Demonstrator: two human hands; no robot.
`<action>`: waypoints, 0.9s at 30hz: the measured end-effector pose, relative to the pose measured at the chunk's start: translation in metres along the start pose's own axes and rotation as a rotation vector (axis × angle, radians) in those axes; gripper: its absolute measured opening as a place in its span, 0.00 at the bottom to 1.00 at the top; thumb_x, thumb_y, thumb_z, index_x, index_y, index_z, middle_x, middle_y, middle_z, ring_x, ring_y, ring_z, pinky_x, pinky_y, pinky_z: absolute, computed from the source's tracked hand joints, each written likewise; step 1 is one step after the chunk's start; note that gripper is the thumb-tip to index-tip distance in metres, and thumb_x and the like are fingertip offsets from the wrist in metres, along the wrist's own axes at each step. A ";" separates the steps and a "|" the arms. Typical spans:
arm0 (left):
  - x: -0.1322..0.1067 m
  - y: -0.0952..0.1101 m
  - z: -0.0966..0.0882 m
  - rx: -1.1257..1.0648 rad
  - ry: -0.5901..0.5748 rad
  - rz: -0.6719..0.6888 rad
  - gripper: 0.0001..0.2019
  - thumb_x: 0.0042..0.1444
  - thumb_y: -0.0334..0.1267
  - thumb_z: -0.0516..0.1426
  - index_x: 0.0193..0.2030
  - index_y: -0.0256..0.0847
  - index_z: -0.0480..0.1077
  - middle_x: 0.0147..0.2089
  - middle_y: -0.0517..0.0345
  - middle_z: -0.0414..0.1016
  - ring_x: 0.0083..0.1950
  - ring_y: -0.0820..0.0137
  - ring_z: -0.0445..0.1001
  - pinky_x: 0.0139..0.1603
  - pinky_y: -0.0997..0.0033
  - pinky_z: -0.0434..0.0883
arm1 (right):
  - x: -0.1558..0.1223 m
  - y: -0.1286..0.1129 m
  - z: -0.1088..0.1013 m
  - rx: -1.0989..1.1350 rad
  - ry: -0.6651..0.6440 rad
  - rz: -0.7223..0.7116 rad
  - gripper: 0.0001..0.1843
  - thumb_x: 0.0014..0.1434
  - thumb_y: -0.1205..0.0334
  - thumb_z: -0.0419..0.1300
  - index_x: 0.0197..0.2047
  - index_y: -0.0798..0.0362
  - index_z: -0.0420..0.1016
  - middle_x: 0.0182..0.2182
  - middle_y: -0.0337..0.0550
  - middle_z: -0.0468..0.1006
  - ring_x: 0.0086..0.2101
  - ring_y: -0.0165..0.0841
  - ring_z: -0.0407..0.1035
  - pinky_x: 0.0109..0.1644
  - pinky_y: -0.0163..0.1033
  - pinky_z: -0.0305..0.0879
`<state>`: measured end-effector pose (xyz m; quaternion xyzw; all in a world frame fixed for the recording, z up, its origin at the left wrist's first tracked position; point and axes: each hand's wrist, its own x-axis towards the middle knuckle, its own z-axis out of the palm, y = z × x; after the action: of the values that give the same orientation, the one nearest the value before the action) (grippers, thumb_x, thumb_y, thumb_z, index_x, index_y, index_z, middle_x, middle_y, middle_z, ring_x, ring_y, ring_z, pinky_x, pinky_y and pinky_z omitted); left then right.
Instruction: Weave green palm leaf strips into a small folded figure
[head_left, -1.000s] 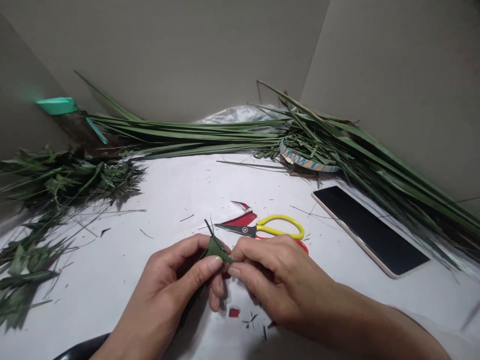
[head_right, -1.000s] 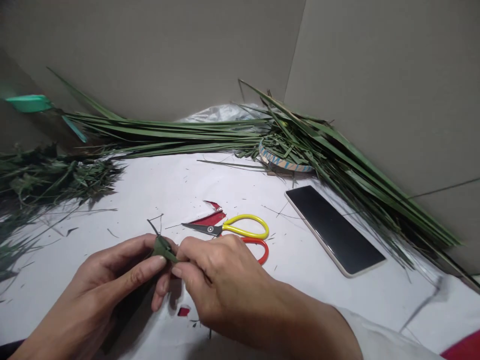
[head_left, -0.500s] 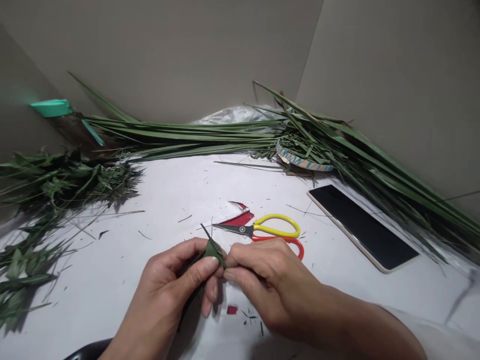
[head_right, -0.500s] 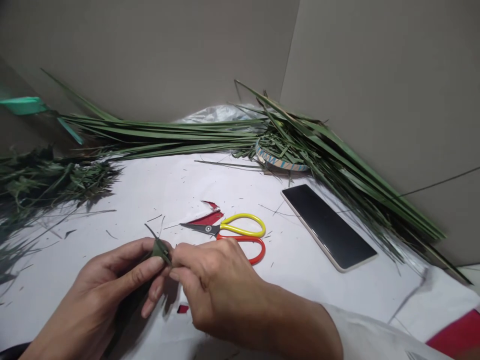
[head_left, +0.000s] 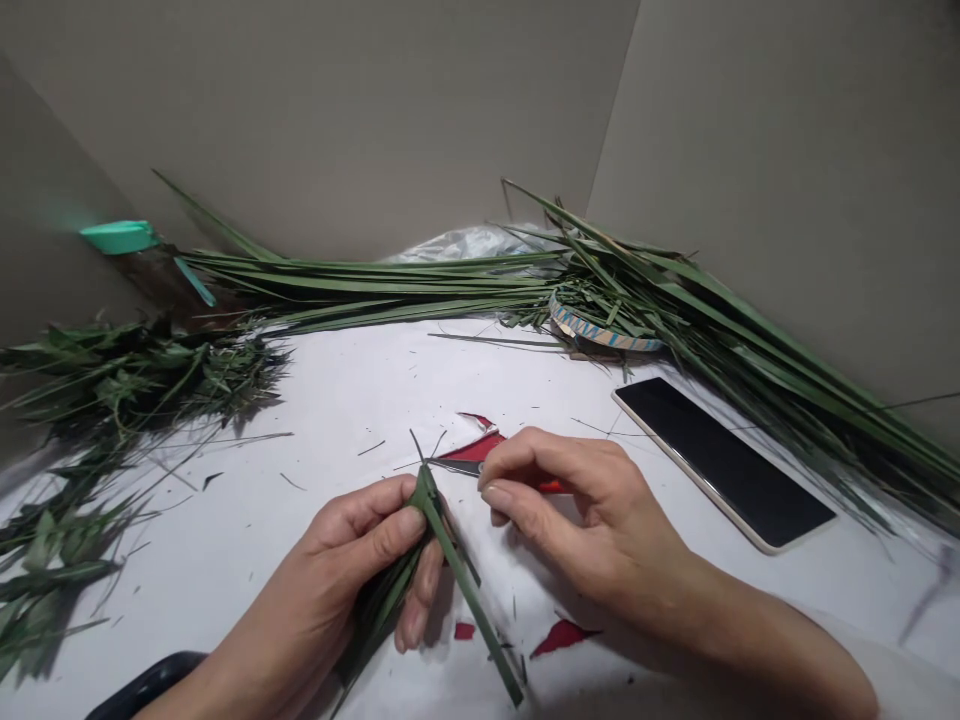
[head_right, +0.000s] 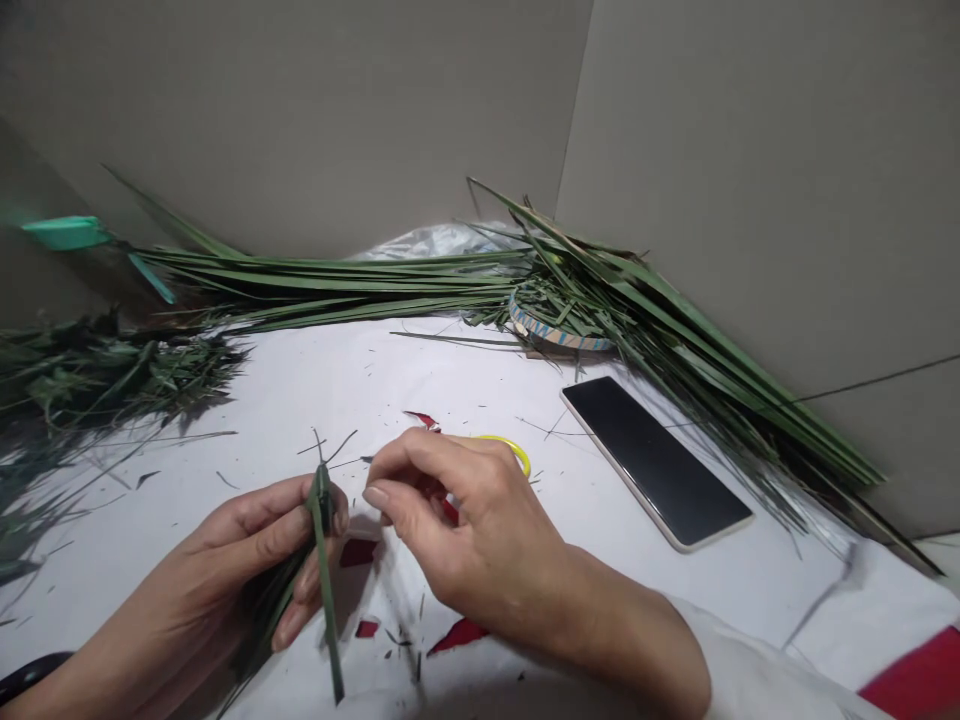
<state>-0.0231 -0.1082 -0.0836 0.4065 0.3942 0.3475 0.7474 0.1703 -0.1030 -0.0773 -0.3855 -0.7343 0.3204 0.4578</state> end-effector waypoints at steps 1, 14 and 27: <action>0.000 0.000 0.001 0.002 -0.010 0.000 0.12 0.64 0.39 0.56 0.33 0.37 0.75 0.16 0.61 0.69 0.20 0.75 0.65 0.30 0.73 0.65 | 0.000 0.001 0.000 -0.010 0.019 -0.036 0.06 0.60 0.74 0.59 0.33 0.56 0.75 0.26 0.33 0.75 0.27 0.24 0.67 0.34 0.28 0.61; -0.007 -0.008 -0.002 0.328 0.014 0.067 0.17 0.62 0.46 0.57 0.27 0.38 0.73 0.19 0.62 0.67 0.22 0.74 0.64 0.25 0.73 0.62 | 0.001 0.000 0.001 0.307 -0.166 0.197 0.04 0.61 0.68 0.61 0.34 0.52 0.75 0.28 0.31 0.75 0.30 0.22 0.67 0.34 0.26 0.61; -0.006 -0.003 -0.001 0.422 -0.026 -0.011 0.17 0.61 0.48 0.56 0.27 0.39 0.73 0.17 0.65 0.60 0.20 0.76 0.55 0.24 0.72 0.54 | 0.002 0.014 0.010 0.817 -0.351 0.527 0.10 0.56 0.61 0.67 0.32 0.54 0.69 0.23 0.32 0.71 0.22 0.22 0.62 0.24 0.26 0.58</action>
<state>-0.0260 -0.1140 -0.0850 0.5561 0.4508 0.2478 0.6528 0.1643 -0.0955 -0.0914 -0.2876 -0.4931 0.7451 0.3449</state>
